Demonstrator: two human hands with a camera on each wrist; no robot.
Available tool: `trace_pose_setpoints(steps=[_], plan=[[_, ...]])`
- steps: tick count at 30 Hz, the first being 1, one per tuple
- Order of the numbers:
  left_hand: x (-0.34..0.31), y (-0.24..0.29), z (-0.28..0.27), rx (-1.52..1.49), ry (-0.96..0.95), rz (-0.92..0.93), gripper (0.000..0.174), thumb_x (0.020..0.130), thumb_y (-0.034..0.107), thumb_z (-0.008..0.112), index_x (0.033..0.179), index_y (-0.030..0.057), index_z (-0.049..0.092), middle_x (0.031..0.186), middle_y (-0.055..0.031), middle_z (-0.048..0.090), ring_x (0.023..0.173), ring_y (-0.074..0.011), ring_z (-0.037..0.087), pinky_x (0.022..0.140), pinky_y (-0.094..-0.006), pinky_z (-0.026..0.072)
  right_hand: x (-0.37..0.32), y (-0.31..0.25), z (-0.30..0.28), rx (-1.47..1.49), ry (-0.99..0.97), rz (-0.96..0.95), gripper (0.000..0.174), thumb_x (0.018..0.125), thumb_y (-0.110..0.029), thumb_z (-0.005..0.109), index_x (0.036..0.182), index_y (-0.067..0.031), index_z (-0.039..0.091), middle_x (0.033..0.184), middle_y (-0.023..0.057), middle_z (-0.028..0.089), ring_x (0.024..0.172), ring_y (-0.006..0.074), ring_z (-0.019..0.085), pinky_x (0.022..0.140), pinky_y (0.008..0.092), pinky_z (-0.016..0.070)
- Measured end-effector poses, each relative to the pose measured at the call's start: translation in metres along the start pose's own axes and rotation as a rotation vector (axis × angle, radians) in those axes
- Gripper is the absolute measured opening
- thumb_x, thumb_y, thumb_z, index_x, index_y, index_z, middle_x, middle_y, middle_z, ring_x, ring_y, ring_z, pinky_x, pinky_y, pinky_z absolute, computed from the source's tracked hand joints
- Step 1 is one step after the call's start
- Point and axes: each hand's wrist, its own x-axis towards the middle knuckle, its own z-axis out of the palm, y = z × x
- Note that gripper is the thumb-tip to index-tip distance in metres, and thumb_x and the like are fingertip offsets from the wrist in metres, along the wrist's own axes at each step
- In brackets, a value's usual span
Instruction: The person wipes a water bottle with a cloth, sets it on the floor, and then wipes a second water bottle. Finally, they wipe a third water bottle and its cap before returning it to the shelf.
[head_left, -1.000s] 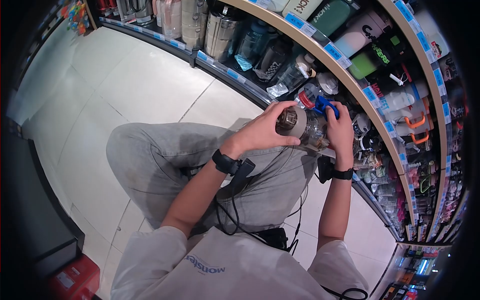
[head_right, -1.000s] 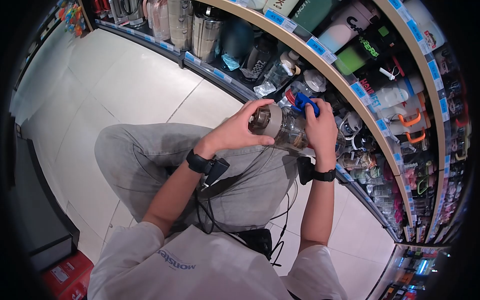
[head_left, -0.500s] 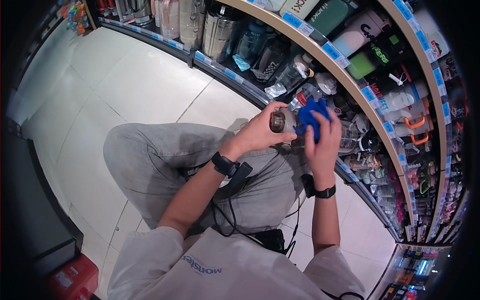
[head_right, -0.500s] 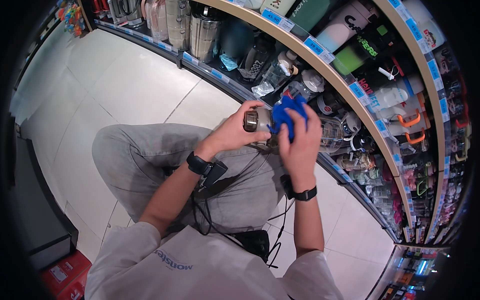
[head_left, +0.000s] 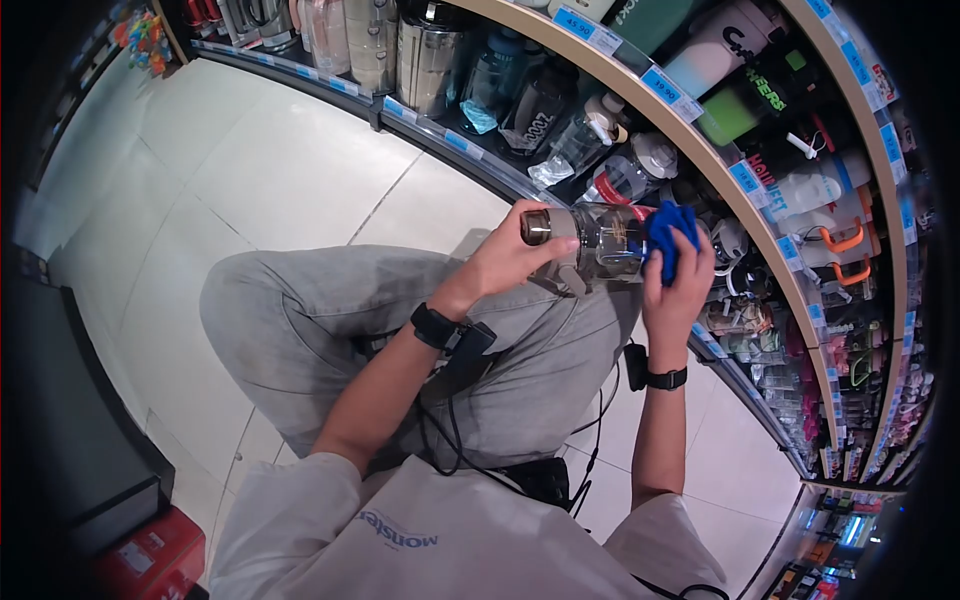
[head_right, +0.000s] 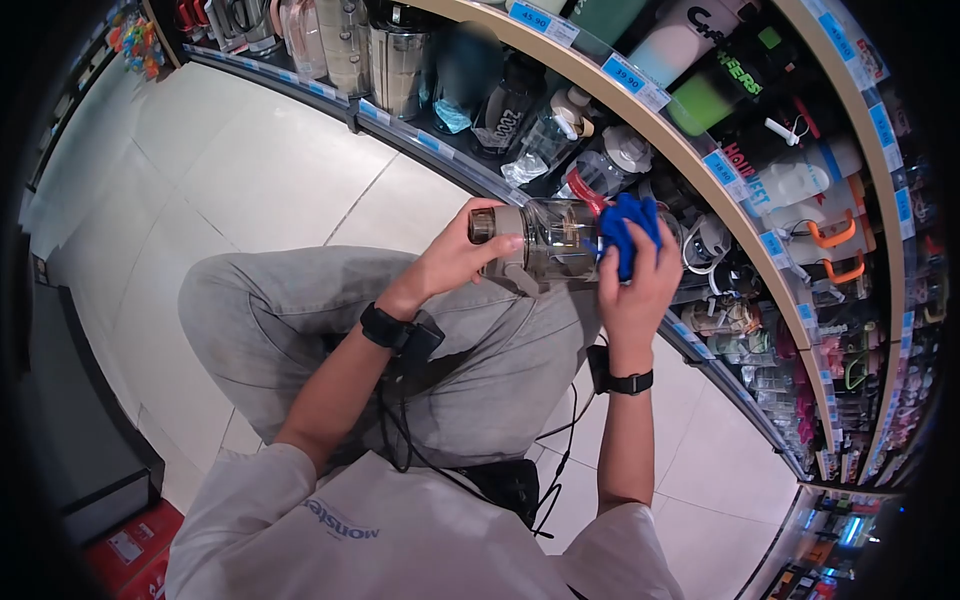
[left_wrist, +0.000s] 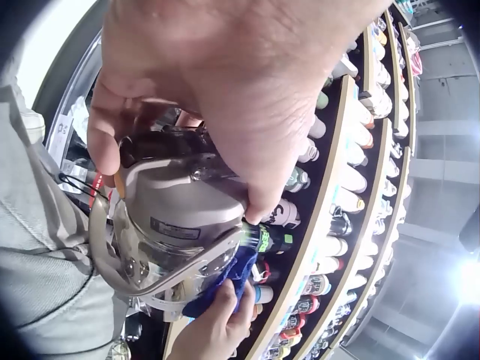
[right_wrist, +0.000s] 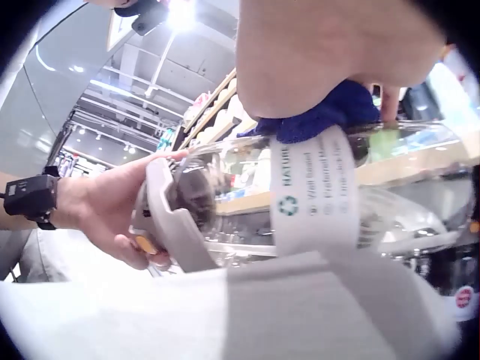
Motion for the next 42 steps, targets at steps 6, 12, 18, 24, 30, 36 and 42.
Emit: trace_pose_setpoints(steps=[6,12,18,24,30,36,42], plan=[[-0.001,0.003,-0.003,0.092,0.027,-0.049,0.063,0.096,0.044,0.075,0.137,0.0011,0.053,0.104,-0.0052,0.066,0.077,-0.0093,0.062,0.052,-0.0252,0.0515,0.005,0.031,-0.009,-0.003,0.053,0.11,0.036,0.093,-0.013,0.07,0.127,-0.0032,0.064,0.134,0.0243,0.058,0.124,0.0432,0.057,0.107,0.0487,0.0444],[-0.005,0.011,-0.011,-0.002,-0.082,-0.1,0.065,0.097,0.059,0.066,0.124,0.0,0.065,0.089,-0.0023,0.066,0.07,-0.0076,0.062,0.046,-0.0239,0.0503,0.015,0.018,-0.021,-0.032,0.029,0.066,0.034,0.089,-0.012,0.071,0.122,-0.0031,0.065,0.132,0.0243,0.058,0.122,0.0425,0.058,0.105,0.0493,0.045],[-0.009,0.012,-0.013,-0.064,-0.131,-0.13,0.068,0.1,0.061,0.061,0.132,0.001,0.063,0.095,-0.0027,0.066,0.074,-0.0087,0.064,0.048,-0.0239,0.0526,0.008,-0.058,-0.007,0.091,-0.14,-0.157,0.037,0.08,-0.013,0.075,0.116,-0.0081,0.068,0.132,0.0201,0.059,0.124,0.0416,0.057,0.105,0.051,0.0451],[-0.006,0.007,-0.018,-0.119,-0.178,-0.209,0.072,0.1,0.06,0.061,0.142,0.0021,0.055,0.113,-0.0087,0.067,0.087,-0.0127,0.069,0.055,-0.0278,0.0593,0.008,-0.054,-0.003,0.155,-0.204,-0.2,0.039,0.078,-0.016,0.077,0.116,-0.0121,0.07,0.134,0.0172,0.06,0.125,0.0391,0.057,0.108,0.0534,0.0437],[-0.003,0.006,-0.017,-0.067,-0.18,-0.192,0.071,0.103,0.059,0.056,0.142,0.0007,0.053,0.118,-0.0127,0.066,0.096,-0.0176,0.07,0.058,-0.0284,0.0622,0.009,-0.009,-0.018,-0.052,-0.057,-0.107,0.037,0.081,-0.014,0.074,0.117,-0.0093,0.069,0.132,0.0176,0.062,0.122,0.0409,0.058,0.11,0.0535,0.0425],[-0.006,0.014,-0.016,-0.035,-0.182,-0.192,0.071,0.102,0.056,0.059,0.142,-0.0017,0.051,0.123,-0.0137,0.064,0.1,-0.0181,0.068,0.059,-0.0295,0.0631,0.006,0.035,-0.028,-0.08,0.009,0.029,0.035,0.091,-0.012,0.069,0.125,-0.0026,0.064,0.13,0.0232,0.06,0.12,0.0421,0.06,0.107,0.047,0.0437],[-0.006,0.011,-0.018,-0.002,-0.174,-0.17,0.069,0.1,0.05,0.067,0.143,-0.0012,0.047,0.122,-0.0124,0.063,0.102,-0.0182,0.067,0.06,-0.029,0.0628,-0.012,0.091,-0.016,0.475,0.115,0.689,0.042,0.106,-0.029,0.057,0.136,0.0006,0.057,0.131,0.017,0.062,0.123,0.0303,0.058,0.11,0.0407,0.0409]])
